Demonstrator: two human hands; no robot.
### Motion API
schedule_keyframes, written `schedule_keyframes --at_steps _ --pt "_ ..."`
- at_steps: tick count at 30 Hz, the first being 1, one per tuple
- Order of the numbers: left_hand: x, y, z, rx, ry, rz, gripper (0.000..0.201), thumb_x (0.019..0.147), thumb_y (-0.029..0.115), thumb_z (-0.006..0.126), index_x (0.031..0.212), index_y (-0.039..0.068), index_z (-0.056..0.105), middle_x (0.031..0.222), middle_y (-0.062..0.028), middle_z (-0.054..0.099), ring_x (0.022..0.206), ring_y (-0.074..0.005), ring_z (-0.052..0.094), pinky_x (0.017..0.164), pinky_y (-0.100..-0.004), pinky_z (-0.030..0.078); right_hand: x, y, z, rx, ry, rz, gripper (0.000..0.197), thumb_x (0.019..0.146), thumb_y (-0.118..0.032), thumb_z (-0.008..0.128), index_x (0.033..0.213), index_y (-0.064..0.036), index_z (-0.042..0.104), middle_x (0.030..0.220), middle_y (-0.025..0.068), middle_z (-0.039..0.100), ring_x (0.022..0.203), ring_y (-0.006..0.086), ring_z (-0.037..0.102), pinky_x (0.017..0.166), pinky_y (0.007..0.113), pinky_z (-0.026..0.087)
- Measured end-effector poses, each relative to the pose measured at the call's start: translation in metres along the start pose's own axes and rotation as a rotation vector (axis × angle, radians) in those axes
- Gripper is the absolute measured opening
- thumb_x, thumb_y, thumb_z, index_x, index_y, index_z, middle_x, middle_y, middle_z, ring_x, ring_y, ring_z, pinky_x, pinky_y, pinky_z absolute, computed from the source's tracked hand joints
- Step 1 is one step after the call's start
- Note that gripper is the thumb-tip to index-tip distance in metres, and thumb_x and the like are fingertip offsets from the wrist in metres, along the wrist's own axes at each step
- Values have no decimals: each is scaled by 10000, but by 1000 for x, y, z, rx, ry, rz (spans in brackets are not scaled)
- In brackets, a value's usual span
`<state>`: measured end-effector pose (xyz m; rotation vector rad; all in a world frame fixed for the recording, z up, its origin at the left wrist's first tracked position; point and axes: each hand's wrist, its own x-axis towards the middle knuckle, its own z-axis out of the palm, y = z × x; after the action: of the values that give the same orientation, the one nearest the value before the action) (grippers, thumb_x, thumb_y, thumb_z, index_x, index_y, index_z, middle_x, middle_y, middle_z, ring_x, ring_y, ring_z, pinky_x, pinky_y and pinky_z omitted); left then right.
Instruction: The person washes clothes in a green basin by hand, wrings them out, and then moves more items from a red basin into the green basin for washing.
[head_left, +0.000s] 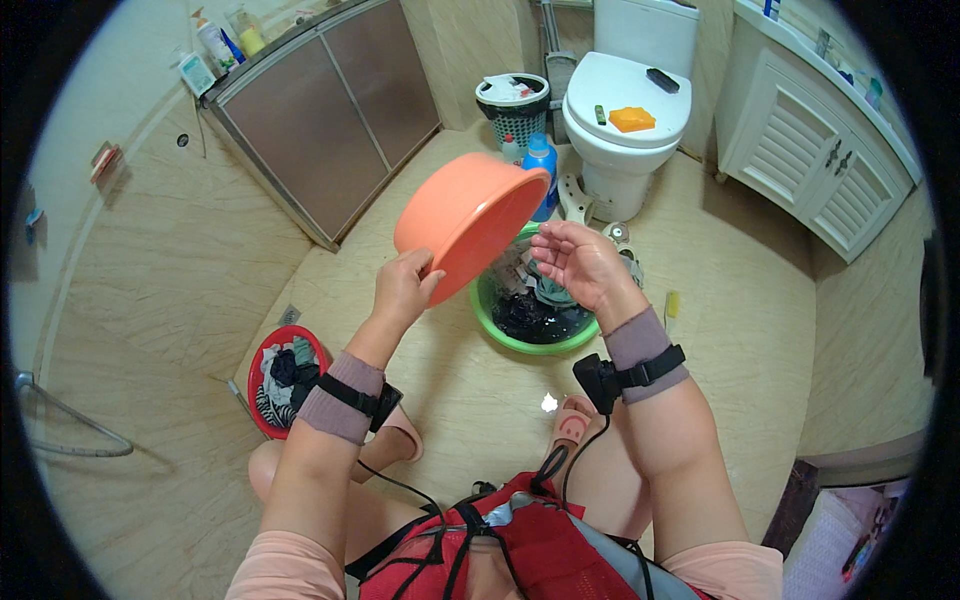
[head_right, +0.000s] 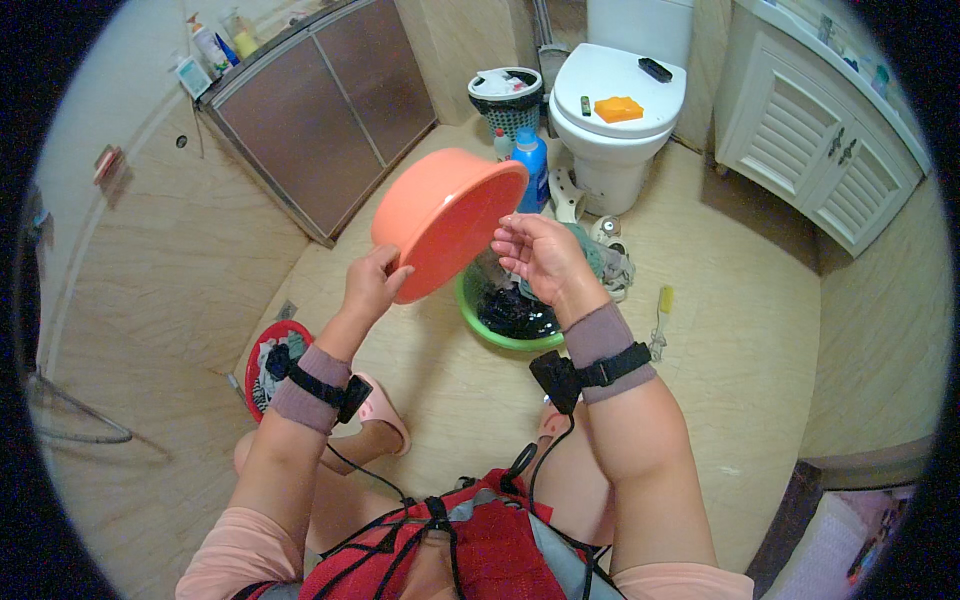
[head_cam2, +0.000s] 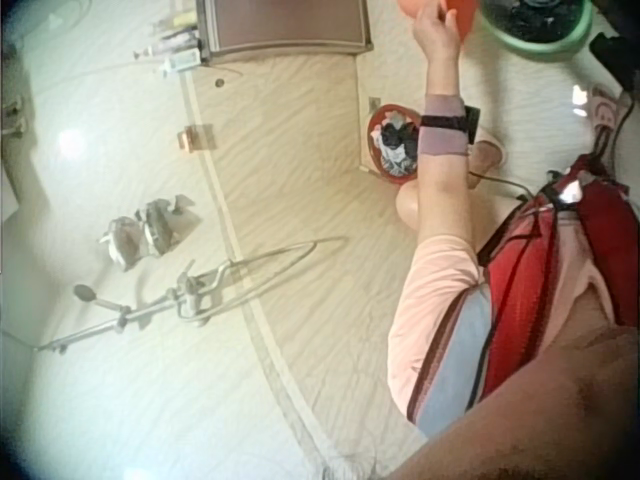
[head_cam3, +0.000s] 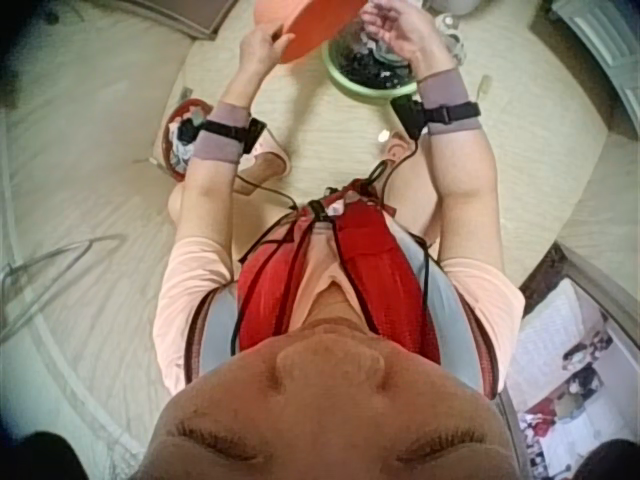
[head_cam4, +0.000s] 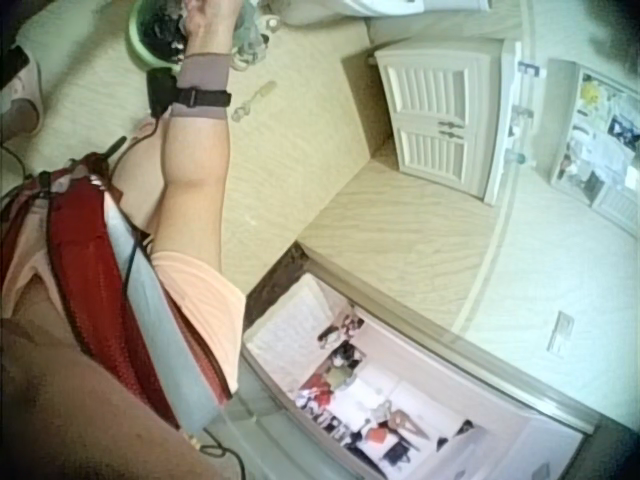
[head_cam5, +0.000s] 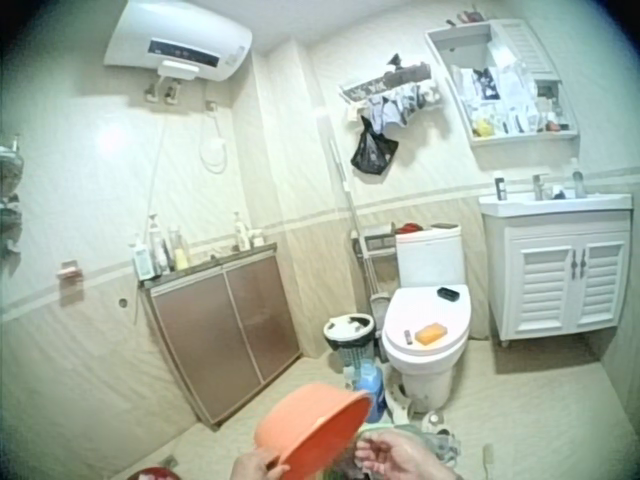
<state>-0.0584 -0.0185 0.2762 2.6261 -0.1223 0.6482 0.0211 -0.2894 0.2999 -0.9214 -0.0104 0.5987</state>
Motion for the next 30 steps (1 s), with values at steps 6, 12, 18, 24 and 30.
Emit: schedule_keyframes --at_steps 6,12,18,24,30 --pt "0 0 -15 -162 171 -193 181 768 123 707 749 31 552 708 -93 605 594 -209 593 533 -331 442 8 3 -2 4 31 24 141 857 -185 610 946 -79 583 874 51 629 765 163 606 669 311 492" --pt "-19 -28 -37 -998 368 -694 90 881 93 602 917 56 529 808 -61 637 693 -171 639 609 -304 542 27 22 13 -63 133 66 153 844 -202 617 945 -101 562 813 14 570 747 153 568 644 324 465" --pt "-58 -33 -72 -1510 538 -730 284 945 103 448 1227 78 422 1220 -139 541 1099 -287 562 911 -585 452 45 48 34 -219 145 146 246 825 -244 636 1002 -115 525 934 29 497 843 172 521 671 362 445" --pt "-90 -41 -115 -1622 626 -795 307 948 118 464 1251 74 435 1277 -137 513 1159 -291 524 955 -606 401 33 78 98 -248 -22 219 259 812 -286 659 985 -104 594 1027 87 495 982 228 491 810 390 429" --pt "-125 -45 -142 -1637 740 -778 311 909 88 507 1215 93 452 1192 -115 548 1105 -302 552 928 -666 377 24 109 161 -211 -151 269 352 809 -342 660 1039 -93 567 1103 127 463 1003 268 455 848 429 423"
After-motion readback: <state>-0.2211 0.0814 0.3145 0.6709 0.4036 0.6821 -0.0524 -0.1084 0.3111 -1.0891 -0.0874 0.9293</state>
